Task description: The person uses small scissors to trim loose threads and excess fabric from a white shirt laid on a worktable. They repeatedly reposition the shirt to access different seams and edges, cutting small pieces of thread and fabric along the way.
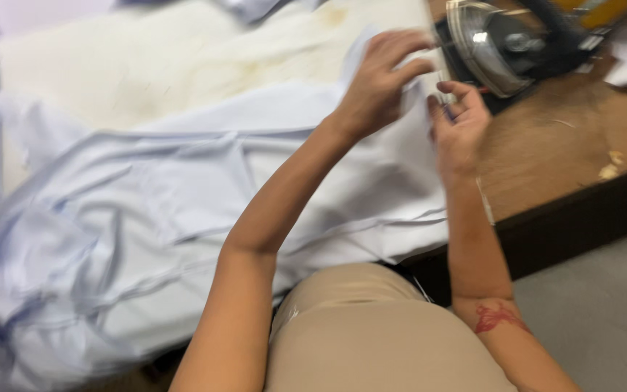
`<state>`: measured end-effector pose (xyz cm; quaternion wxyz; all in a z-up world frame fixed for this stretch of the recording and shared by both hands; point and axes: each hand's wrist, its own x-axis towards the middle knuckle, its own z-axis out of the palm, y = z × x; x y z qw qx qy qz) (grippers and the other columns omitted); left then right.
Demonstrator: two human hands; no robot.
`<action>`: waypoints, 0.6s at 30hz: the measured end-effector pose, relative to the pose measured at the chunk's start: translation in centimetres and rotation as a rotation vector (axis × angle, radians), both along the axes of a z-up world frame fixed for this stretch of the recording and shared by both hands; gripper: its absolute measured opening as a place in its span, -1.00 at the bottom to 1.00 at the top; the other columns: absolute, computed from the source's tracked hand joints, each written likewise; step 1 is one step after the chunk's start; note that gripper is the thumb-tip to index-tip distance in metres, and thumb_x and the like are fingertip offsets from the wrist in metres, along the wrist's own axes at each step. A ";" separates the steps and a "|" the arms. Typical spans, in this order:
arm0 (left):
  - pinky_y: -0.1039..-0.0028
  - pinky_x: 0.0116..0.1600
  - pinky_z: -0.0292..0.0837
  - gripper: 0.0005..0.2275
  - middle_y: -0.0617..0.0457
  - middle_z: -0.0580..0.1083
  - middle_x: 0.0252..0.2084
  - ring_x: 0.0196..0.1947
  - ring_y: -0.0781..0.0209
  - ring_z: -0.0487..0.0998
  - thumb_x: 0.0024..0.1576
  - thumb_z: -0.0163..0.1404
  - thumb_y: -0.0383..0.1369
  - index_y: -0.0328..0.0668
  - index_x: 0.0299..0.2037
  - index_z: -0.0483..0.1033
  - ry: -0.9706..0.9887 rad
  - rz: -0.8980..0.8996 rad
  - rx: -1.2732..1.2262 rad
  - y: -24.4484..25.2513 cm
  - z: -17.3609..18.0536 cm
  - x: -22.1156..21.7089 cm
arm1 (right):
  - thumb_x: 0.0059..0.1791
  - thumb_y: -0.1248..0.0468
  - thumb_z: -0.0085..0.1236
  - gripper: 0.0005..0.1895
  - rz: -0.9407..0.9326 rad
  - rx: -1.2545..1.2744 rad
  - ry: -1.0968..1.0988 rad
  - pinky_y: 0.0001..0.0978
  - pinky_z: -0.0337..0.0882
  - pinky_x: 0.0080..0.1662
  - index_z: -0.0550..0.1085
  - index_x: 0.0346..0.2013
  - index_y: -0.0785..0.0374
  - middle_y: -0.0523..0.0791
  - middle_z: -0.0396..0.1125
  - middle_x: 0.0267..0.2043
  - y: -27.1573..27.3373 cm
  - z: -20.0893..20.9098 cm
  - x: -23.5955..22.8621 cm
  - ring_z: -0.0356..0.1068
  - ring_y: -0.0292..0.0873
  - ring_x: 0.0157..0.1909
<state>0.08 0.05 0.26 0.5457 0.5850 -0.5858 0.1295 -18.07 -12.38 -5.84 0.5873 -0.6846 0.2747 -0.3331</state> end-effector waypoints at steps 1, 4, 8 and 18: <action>0.12 0.38 0.20 -0.69 0.00 0.43 0.16 0.24 -0.01 0.42 0.01 0.10 -0.63 -0.12 -0.05 0.53 -0.056 -0.017 -0.041 0.1 -0.1 -0.1 | 0.13 0.34 0.26 -0.85 -0.017 -0.131 0.073 -0.51 0.17 -0.36 0.43 -0.10 0.25 -0.23 0.28 -0.43 -1.7 -1.8 1.1 0.17 -0.39 -0.45; 0.09 0.38 0.19 -0.78 0.02 0.46 0.09 0.20 0.09 0.45 0.09 0.08 -0.60 -0.13 -0.09 0.52 -0.126 0.095 0.059 1.3 -2.6 -2.2 | 0.20 0.40 0.29 -0.86 -0.075 -0.535 0.239 -0.40 0.30 -0.19 0.45 -0.09 0.33 -0.14 0.30 -0.29 -5.2 -7.0 2.8 0.26 -0.29 -0.29; -0.23 0.39 -0.01 -0.76 -0.09 0.47 0.08 0.28 -0.02 0.40 0.02 0.01 -0.60 -0.16 -0.12 0.55 -0.150 0.230 0.415 10.4 -9.7 -7.1 | 0.08 0.42 0.16 -0.72 -0.086 -1.034 0.584 -0.09 0.34 -0.14 0.37 0.08 0.37 0.11 0.22 0.04 -3.5 -11.1 2.8 0.36 0.07 -0.12; -0.64 0.29 -0.41 -0.10 -0.28 -0.28 0.57 0.56 -0.29 -0.37 0.06 0.13 0.12 -0.02 0.53 -0.07 0.324 0.783 1.006 35.1 -10.9 -12.7 | -0.04 0.59 -0.10 -0.70 0.010 -1.084 0.823 0.12 0.20 0.03 0.29 0.00 0.45 0.18 0.08 0.13 -5.7 -10.2 5.4 0.27 0.31 0.01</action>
